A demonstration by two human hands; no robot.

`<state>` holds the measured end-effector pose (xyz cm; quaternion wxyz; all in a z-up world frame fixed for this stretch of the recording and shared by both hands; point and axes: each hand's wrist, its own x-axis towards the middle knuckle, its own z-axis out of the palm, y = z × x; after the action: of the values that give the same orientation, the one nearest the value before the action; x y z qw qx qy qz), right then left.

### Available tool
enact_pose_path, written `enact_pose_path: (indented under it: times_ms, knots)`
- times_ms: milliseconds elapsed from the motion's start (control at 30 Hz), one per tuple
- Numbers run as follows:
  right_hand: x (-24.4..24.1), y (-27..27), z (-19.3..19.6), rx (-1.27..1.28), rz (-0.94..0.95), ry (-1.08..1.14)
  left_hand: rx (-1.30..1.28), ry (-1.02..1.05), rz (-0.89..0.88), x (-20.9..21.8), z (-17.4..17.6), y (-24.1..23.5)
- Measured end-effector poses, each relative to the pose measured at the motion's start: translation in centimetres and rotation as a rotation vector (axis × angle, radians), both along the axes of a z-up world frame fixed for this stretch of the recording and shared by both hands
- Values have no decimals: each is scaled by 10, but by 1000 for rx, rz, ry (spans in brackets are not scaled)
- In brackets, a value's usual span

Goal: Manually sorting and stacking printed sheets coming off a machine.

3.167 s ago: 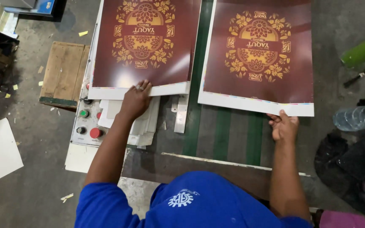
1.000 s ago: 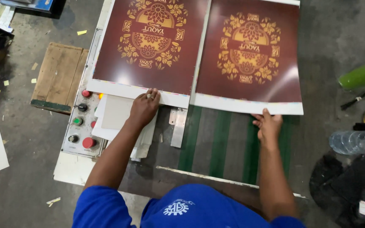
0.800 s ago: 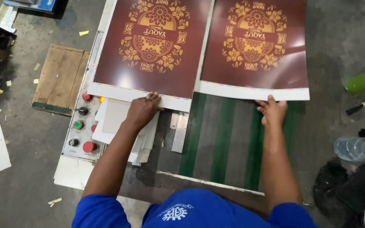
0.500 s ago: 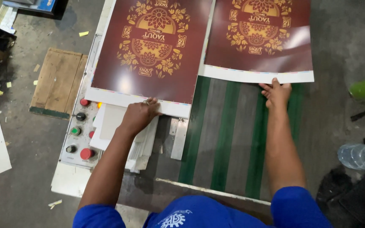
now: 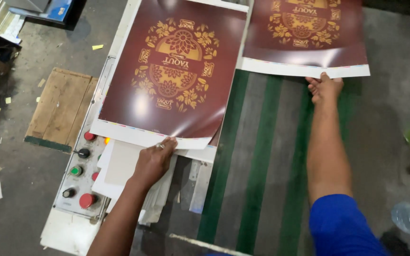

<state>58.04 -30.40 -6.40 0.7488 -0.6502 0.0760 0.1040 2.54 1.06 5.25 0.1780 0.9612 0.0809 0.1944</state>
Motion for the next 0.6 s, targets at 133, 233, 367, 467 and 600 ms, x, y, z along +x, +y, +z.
enact_pose_path:
  times_ms: [133, 233, 367, 467, 600]
  knots:
    - [32, 7, 7, 60, 37, 53, -14, -50, 12, 1, -6, 4]
    - [-34, 2, 36, 91, 60, 72, -117, 92, 156, 1, -8, 6]
    - [-218, 18, 94, -91, 332, -164, 13, -263, 77, 15, 38, -22]
    - [-342, 15, 112, 23, 675, -141, 103, -397, -122, 20, 39, -72]
    - [-433, -8, 37, 340, 680, 81, 27, -258, -296, 22, 9, -138]
